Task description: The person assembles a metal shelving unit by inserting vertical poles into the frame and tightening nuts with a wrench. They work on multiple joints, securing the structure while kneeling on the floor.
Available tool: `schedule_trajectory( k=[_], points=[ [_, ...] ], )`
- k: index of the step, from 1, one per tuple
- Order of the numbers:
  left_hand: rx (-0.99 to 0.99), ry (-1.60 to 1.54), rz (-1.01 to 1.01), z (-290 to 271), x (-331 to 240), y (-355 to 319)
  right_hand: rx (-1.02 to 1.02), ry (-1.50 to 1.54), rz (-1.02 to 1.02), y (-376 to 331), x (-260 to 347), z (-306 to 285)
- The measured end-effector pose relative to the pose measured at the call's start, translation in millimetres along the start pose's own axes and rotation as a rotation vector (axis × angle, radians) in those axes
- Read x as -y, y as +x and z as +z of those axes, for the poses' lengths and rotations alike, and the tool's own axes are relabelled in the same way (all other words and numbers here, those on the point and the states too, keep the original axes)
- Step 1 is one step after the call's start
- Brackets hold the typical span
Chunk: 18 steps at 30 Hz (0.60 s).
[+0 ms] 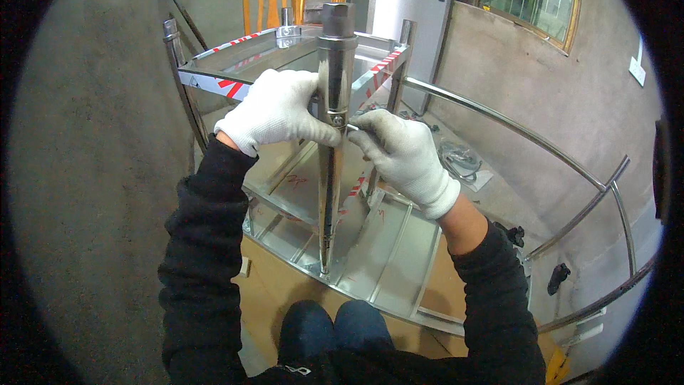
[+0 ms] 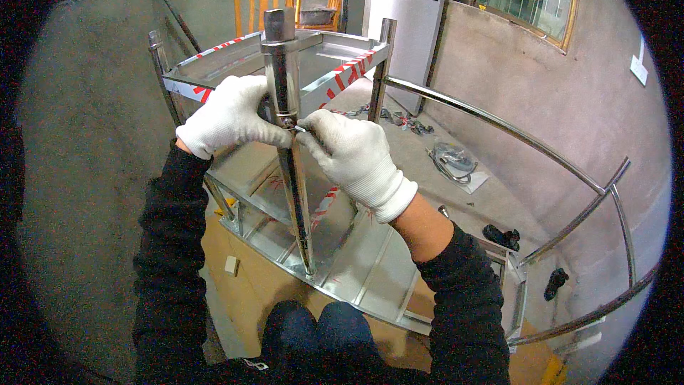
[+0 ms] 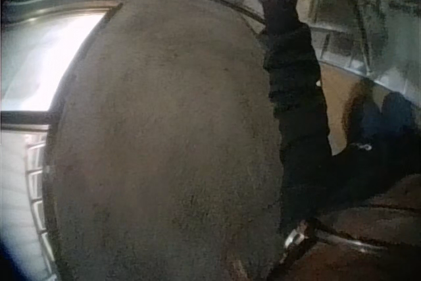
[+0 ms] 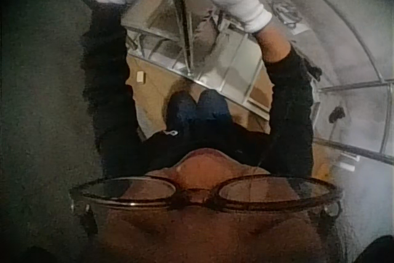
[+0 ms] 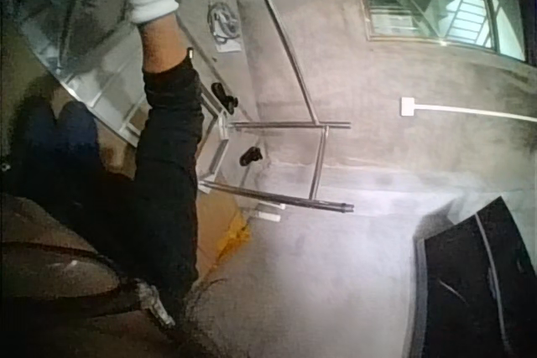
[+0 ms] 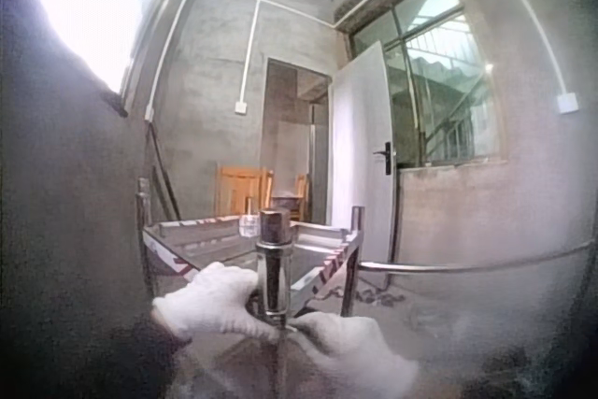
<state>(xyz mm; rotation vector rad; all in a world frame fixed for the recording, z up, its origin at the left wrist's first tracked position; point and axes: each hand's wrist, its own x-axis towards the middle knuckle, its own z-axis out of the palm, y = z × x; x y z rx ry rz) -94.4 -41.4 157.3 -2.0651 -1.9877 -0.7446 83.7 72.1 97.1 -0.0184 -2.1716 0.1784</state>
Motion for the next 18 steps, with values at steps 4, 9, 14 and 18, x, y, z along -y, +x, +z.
schedule_trajectory(
  k=[4,9,14,18],
  points=[
    [-0.093,-0.011,0.098,9.0,8.0,-0.3,-0.093,-0.114,-0.18,2.4,-2.5,4.8],
    [-0.154,-0.075,0.113,12.1,7.1,-1.5,-0.101,-0.167,-0.249,3.5,-2.7,3.4],
    [-0.153,-0.094,0.108,11.0,7.1,-3.1,-0.085,-0.192,-0.29,7.0,1.7,4.9],
    [-0.171,-0.087,0.107,13.6,9.0,-1.8,-0.06,-0.246,-0.331,9.6,0.3,2.5]
  ],
)
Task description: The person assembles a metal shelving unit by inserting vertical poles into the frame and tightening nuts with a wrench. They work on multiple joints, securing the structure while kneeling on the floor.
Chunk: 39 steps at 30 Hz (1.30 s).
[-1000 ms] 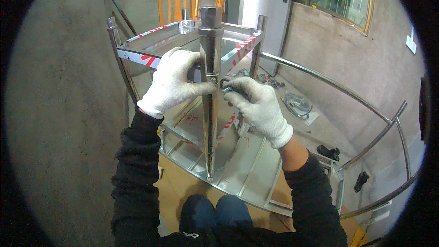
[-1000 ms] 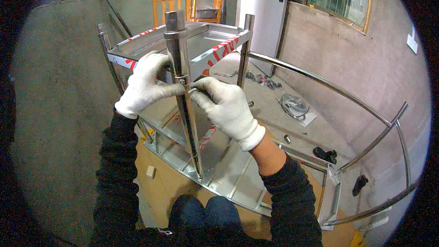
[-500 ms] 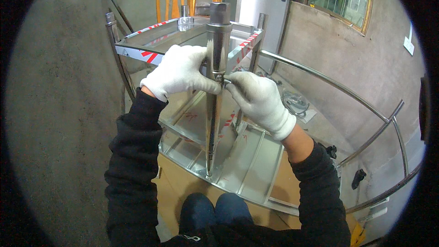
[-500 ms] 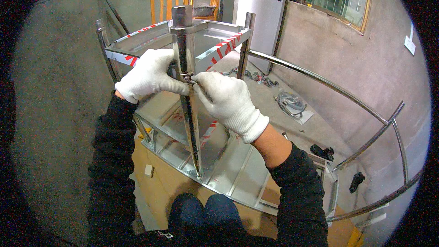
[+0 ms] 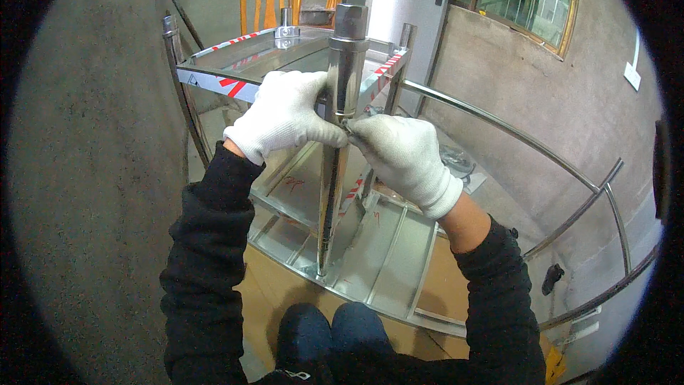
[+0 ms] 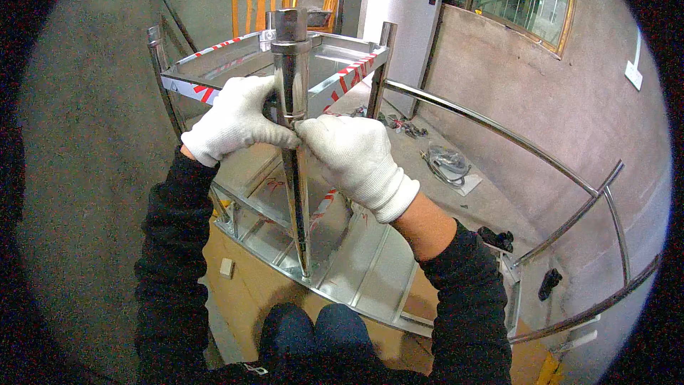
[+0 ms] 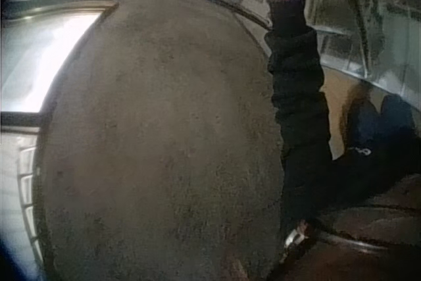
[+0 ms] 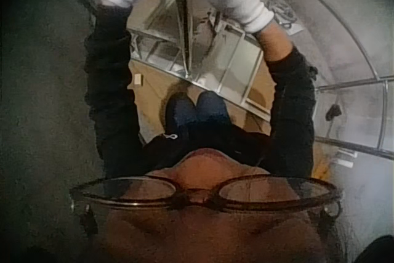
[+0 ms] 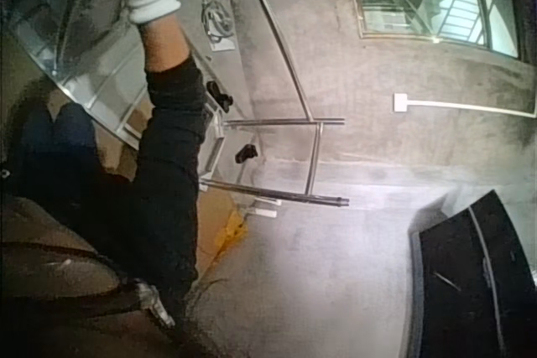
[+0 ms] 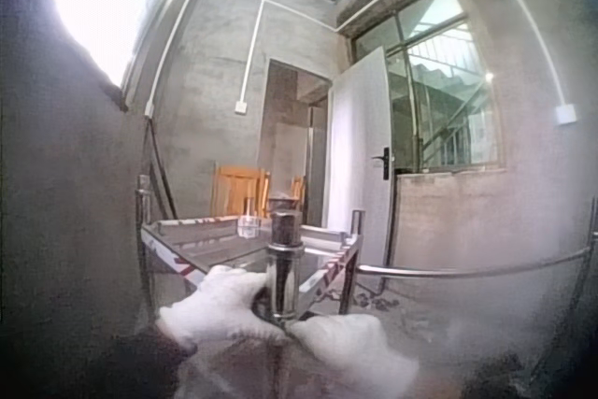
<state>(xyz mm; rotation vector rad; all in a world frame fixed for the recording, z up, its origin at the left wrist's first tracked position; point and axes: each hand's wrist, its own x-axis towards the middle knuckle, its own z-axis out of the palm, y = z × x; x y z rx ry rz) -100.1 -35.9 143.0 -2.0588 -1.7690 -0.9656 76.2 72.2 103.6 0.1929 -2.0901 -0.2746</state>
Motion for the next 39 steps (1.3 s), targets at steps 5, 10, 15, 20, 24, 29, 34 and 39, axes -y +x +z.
schedule_trajectory(
  k=[5,10,15,20,24,29,34,39],
  points=[
    [0.012,-0.047,-0.015,-1.5,-1.2,-1.0,0.046,-0.041,-0.051,5.6,-1.7,-5.1],
    [0.005,-0.001,0.002,-1.3,-2.0,0.0,0.112,0.036,0.021,8.4,-2.0,-8.7],
    [-0.019,-0.001,0.014,0.8,3.3,0.7,0.232,-0.276,-0.109,20.7,11.5,-15.9],
    [-0.052,-0.003,0.045,3.0,8.5,-1.0,0.365,-0.318,-0.189,34.7,14.4,-26.2],
    [0.02,0.033,0.014,0.4,0.8,2.2,0.378,-0.35,-0.196,29.1,13.4,-23.0],
    [0.0,0.023,-0.005,0.9,4.2,-0.8,0.527,-0.377,-0.21,35.0,15.6,-19.0],
    [0.056,-0.035,-0.052,-4.7,-3.5,-1.1,0.449,-0.394,-0.109,34.5,-30.8,-26.7],
    [0.015,-0.037,-0.004,-1.7,-3.1,-0.1,0.236,0.007,0.119,-1.6,-24.4,-17.9]
  ],
)
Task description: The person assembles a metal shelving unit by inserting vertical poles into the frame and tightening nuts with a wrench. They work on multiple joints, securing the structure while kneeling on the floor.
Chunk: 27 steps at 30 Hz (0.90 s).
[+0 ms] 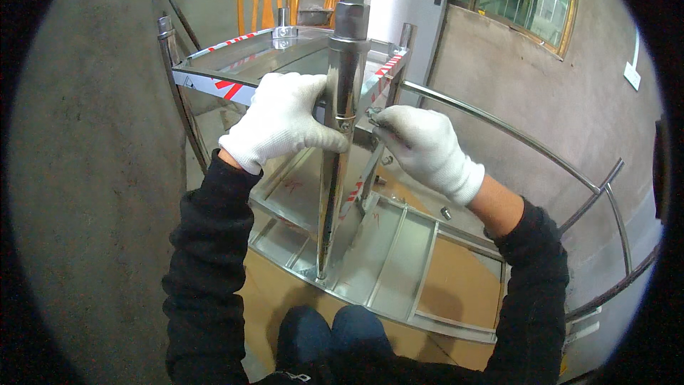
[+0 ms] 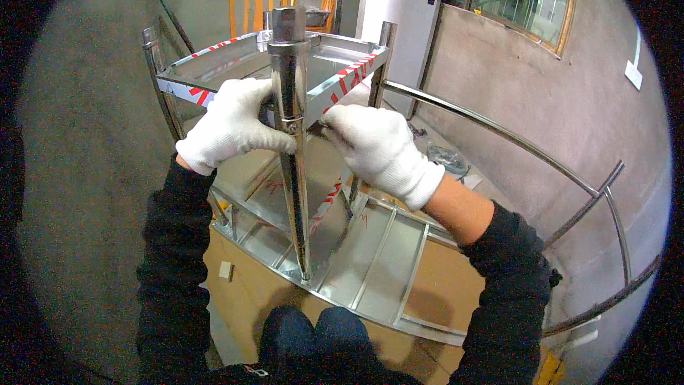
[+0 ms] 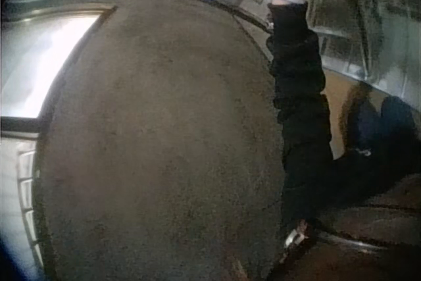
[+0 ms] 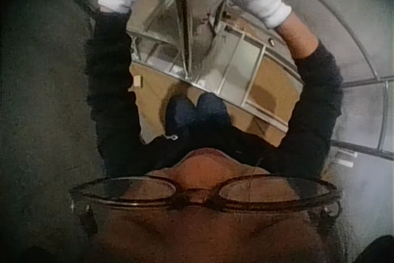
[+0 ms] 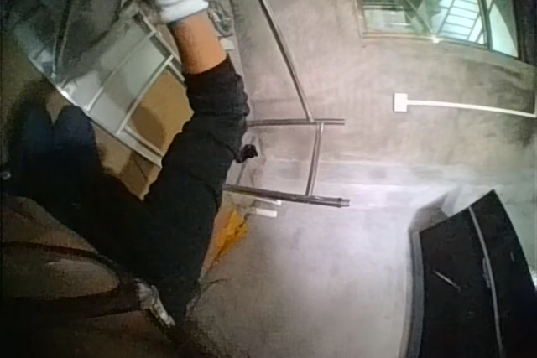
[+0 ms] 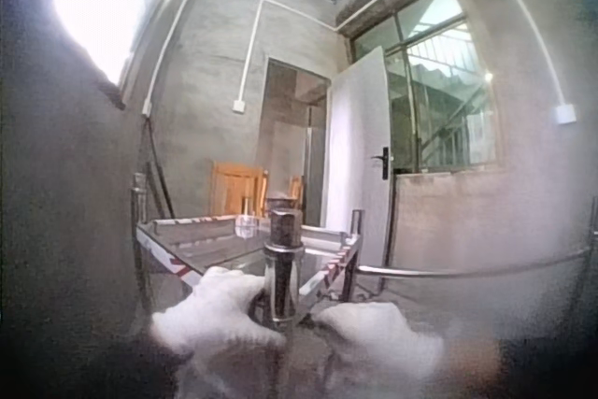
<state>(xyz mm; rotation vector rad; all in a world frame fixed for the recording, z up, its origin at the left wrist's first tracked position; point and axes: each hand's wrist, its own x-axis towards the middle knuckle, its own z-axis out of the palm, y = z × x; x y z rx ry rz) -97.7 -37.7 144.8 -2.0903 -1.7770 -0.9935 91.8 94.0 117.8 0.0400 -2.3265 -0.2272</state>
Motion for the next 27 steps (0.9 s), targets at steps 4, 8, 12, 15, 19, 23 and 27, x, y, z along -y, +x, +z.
schedule_trajectory(
  k=[4,8,12,15,19,23,27],
  points=[
    [-0.019,0.026,0.025,-1.6,1.4,-1.7,-0.072,0.316,0.067,-4.8,12.9,4.2],
    [-0.05,0.016,0.074,2.2,4.5,0.6,-0.106,0.34,0.045,-1.7,18.2,9.1],
    [-0.05,0.058,0.056,2.6,6.7,0.3,-0.108,0.354,0.039,5.1,18.5,12.2],
    [-0.052,0.035,0.053,2.4,6.4,-0.1,-0.135,0.299,0.021,7.3,17.4,15.8],
    [-0.046,0.05,0.06,1.6,4.8,0.3,-0.134,0.223,0.004,8.7,18.2,13.5],
    [-0.07,0.076,0.08,2.7,6.9,0.0,-0.118,-0.025,-0.11,13.8,24.0,6.7],
    [-0.095,0.121,0.094,3.8,7.0,-0.3,-0.01,-0.303,-0.235,22.2,32.2,-4.6]
  ],
)
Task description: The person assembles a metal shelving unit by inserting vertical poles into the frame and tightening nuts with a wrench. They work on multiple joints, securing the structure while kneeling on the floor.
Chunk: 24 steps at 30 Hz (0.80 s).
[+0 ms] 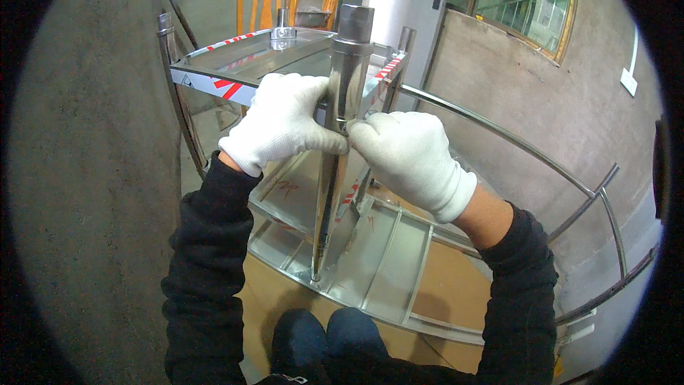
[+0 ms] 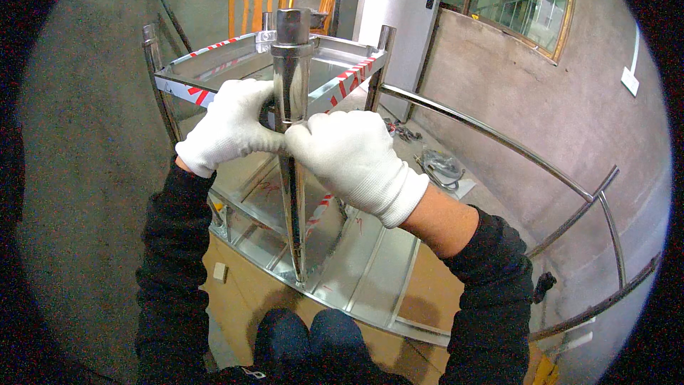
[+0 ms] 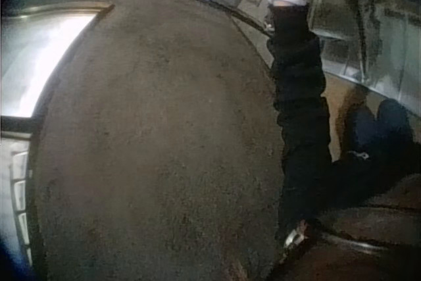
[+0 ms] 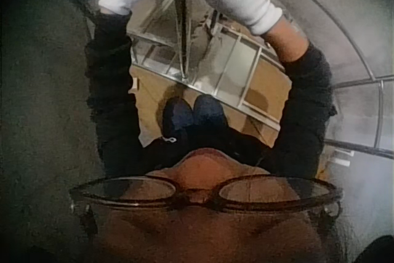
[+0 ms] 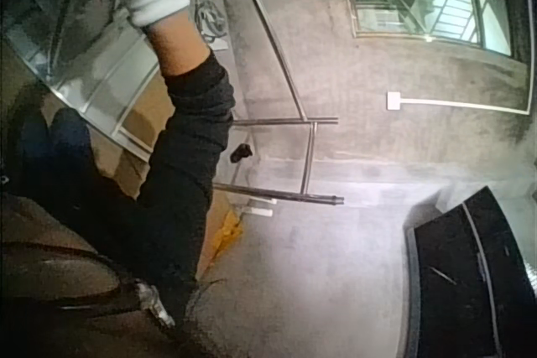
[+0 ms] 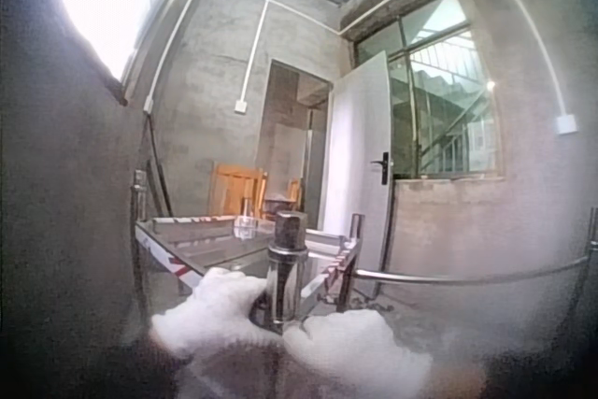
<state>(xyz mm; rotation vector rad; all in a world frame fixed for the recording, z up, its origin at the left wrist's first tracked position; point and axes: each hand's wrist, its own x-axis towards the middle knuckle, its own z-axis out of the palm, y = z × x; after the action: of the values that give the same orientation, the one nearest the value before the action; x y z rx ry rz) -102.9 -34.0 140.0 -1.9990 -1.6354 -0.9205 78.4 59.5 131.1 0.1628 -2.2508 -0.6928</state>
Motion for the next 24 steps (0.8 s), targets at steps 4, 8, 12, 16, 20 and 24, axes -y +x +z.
schedule_trajectory(
  k=[4,8,12,16,20,24],
  points=[
    [-0.048,-0.027,0.02,3.1,1.7,0.1,0.07,-0.076,-0.062,1.5,2.5,-2.8],
    [-0.046,-0.01,0.027,4.3,2.7,0.2,0.096,-0.023,-0.035,1.4,2.1,-4.0],
    [-0.009,-0.005,0.025,0.7,2.8,-1.7,0.007,0.144,0.085,-0.6,4.2,5.5],
    [0.075,-0.086,0.001,-1.3,2.9,0.1,-0.126,0.454,0.434,-9.3,18.4,23.6],
    [0.115,-0.048,-0.036,-2.4,4.4,1.7,-0.275,0.877,0.841,-11.7,41.8,40.3],
    [0.138,-0.06,-0.038,-2.6,11.4,2.5,-0.374,1.257,1.206,-2.5,63.7,42.5]
  ],
)
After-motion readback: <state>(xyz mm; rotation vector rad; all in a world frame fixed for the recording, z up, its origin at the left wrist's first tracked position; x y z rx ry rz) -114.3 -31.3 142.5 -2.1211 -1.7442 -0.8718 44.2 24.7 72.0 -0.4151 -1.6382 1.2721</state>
